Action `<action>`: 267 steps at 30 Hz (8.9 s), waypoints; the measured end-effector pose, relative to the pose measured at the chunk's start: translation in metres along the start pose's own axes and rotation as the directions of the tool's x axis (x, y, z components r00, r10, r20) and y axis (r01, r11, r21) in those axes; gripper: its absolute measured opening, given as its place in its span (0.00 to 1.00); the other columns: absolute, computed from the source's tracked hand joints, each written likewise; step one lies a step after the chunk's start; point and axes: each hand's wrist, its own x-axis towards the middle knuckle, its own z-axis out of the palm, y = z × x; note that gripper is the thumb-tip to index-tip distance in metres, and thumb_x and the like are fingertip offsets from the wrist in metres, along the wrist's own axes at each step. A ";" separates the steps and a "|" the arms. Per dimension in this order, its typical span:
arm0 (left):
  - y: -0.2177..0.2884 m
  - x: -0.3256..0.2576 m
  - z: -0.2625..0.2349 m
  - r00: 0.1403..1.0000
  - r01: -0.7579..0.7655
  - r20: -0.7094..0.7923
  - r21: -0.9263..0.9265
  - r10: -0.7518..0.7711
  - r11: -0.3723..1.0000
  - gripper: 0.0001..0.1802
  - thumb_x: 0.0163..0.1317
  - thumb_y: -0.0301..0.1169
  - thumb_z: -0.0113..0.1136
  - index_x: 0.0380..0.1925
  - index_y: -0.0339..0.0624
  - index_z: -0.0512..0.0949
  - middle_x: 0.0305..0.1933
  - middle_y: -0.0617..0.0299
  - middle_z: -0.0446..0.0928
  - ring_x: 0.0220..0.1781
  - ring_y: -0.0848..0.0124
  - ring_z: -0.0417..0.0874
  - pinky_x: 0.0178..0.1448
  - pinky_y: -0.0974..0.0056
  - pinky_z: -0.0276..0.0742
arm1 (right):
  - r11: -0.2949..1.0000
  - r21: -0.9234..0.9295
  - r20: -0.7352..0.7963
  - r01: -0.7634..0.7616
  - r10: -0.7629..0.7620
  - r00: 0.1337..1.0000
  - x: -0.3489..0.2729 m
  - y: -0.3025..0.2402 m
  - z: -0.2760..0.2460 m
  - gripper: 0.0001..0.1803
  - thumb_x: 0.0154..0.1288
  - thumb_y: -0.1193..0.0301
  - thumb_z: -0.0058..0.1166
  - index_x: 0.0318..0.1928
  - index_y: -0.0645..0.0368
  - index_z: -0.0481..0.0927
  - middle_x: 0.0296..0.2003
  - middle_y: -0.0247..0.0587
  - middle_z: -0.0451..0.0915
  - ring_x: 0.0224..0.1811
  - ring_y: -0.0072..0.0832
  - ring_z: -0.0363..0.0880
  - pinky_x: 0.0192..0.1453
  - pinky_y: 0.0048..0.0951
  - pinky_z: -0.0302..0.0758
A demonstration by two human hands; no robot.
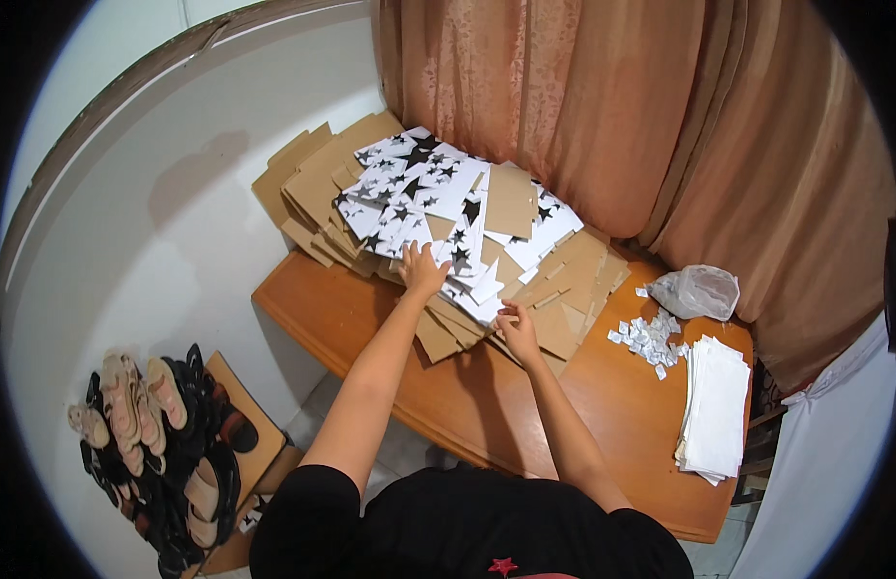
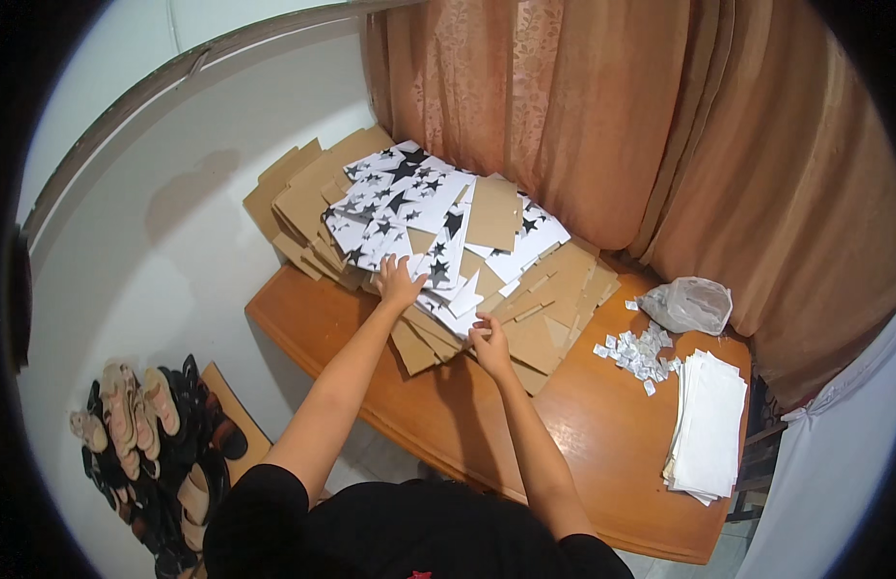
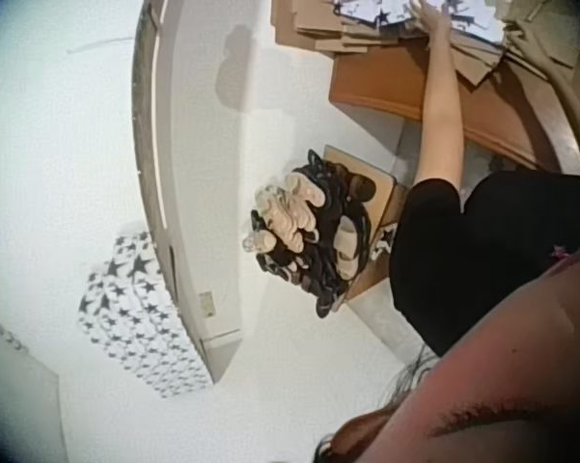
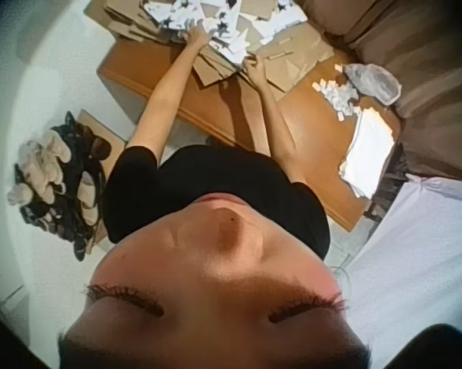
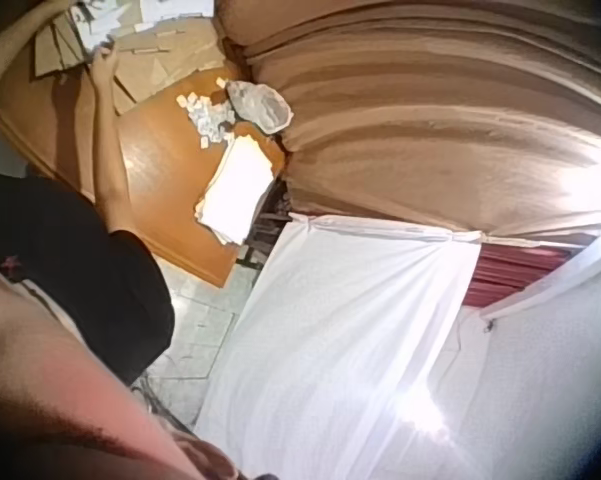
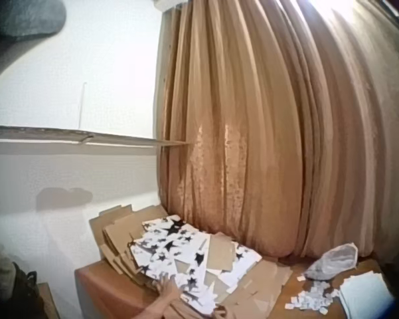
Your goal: Assembling and packing shoe boxes with paper and then placing them on a shelf.
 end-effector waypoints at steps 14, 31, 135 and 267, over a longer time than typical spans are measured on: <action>-0.040 0.060 -0.052 0.871 -0.403 -0.373 -0.166 0.321 0.900 0.11 0.63 0.30 0.43 0.31 0.36 0.74 0.27 0.44 0.75 0.29 0.46 0.76 0.33 0.49 0.72 | 1.000 -0.010 -0.173 0.012 -0.013 0.985 0.052 -0.001 0.036 0.19 0.61 0.74 0.50 0.54 0.59 0.67 0.43 0.41 0.73 0.35 0.25 0.78 0.32 0.21 0.70; 0.070 0.014 -0.164 0.613 -0.574 -0.744 -0.651 -0.267 0.497 0.16 0.71 0.33 0.32 0.33 0.32 0.67 0.30 0.58 0.71 0.30 0.73 0.69 0.36 0.70 0.69 | 0.995 -0.082 -0.400 -0.050 0.013 0.917 0.023 -0.054 0.024 0.48 0.53 0.53 0.60 0.63 0.71 0.51 0.58 0.65 0.58 0.57 0.48 0.67 0.58 0.40 0.66; 0.172 -0.342 0.045 0.418 -0.689 0.594 -0.285 0.687 0.666 0.51 0.42 0.67 0.54 0.65 0.55 0.58 0.73 0.50 0.39 0.73 0.43 0.34 0.68 0.36 0.29 | 0.809 0.435 -0.705 -0.396 0.579 0.408 -0.385 -0.026 -0.310 0.22 0.65 0.50 0.41 0.44 0.54 0.75 0.38 0.33 0.77 0.42 0.25 0.74 0.47 0.34 0.69; 0.253 -0.354 -0.027 0.610 -0.746 -0.431 -0.595 0.665 0.298 0.55 0.27 0.35 0.75 0.59 0.49 0.54 0.61 0.50 0.59 0.59 0.52 0.60 0.60 0.51 0.56 | 0.926 0.264 -0.561 -0.269 0.374 0.738 -0.320 -0.053 -0.265 0.30 0.63 0.58 0.51 0.60 0.59 0.60 0.48 0.42 0.70 0.39 0.28 0.76 0.34 0.29 0.75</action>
